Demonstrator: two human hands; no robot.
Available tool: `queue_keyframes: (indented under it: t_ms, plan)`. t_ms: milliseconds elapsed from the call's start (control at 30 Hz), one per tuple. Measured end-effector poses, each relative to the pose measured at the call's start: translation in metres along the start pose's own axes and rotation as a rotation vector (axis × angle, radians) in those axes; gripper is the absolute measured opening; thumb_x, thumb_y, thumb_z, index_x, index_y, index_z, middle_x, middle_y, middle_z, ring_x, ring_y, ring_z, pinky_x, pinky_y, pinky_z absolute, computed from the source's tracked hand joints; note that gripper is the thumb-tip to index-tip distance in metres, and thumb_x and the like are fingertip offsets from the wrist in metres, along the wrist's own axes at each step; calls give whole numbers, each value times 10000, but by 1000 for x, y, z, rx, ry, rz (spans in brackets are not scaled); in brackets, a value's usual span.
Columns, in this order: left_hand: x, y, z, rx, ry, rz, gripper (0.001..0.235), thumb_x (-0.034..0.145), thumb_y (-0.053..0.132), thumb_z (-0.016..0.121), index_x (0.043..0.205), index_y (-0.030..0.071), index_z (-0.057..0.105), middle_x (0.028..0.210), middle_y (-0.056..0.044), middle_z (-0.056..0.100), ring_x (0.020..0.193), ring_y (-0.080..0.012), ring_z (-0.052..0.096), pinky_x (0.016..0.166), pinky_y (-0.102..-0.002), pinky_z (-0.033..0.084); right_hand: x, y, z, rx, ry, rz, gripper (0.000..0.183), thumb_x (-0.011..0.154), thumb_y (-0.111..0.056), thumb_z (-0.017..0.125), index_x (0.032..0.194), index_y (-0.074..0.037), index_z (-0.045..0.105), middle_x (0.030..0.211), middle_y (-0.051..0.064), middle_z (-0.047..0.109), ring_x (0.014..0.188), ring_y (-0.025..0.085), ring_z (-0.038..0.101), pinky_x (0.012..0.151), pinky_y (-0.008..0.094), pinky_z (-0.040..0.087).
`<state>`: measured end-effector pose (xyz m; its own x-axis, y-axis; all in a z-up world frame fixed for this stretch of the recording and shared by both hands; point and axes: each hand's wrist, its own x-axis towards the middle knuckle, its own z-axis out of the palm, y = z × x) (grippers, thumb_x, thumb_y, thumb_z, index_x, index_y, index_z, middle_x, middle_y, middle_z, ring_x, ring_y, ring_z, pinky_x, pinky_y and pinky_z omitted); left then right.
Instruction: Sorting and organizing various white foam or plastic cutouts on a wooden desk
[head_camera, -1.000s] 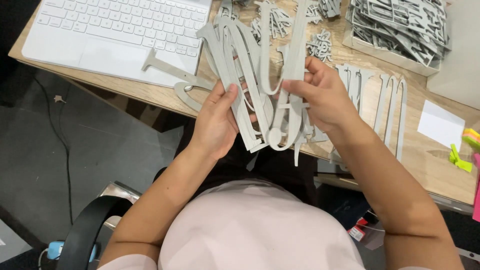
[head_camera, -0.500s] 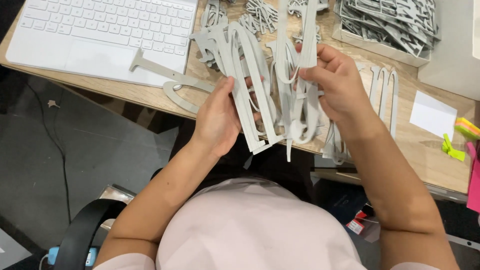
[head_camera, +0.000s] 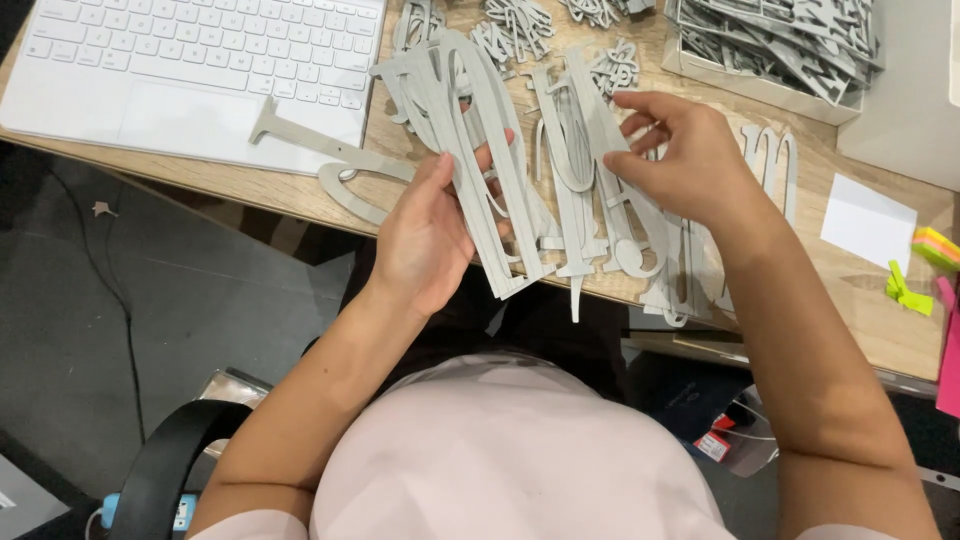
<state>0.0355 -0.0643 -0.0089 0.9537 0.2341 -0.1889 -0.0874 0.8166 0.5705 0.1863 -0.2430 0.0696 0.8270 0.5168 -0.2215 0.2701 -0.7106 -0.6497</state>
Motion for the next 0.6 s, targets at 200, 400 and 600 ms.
queue_keyframes:
  t_ms: [200,400,600]
  plan:
    - [4,-14,-4,-24,-18,-15,367,1036,169,554,1400,129,570,1499,-135,575,1016,-217,608,663,-391,556,-3,-22,19,6,22,-222,476,957,-298,671,1370,-68,617,1193,78,679,981,161,647,807,284,575]
    - [7,-22,-5,-5,-9,3,184,1044,136,574,1189,63,661,1321,-99,692,916,-214,658,680,-427,632,11,-31,37,121,-65,-191,764,851,-330,829,1456,-8,491,930,44,592,764,132,617,604,285,564]
    - [1,-10,-3,25,41,15,268,1032,229,553,1244,75,611,1334,-132,689,921,-245,671,659,-440,632,25,-2,32,497,-185,-185,145,955,-51,759,930,-68,617,728,47,638,609,115,639,501,231,600]
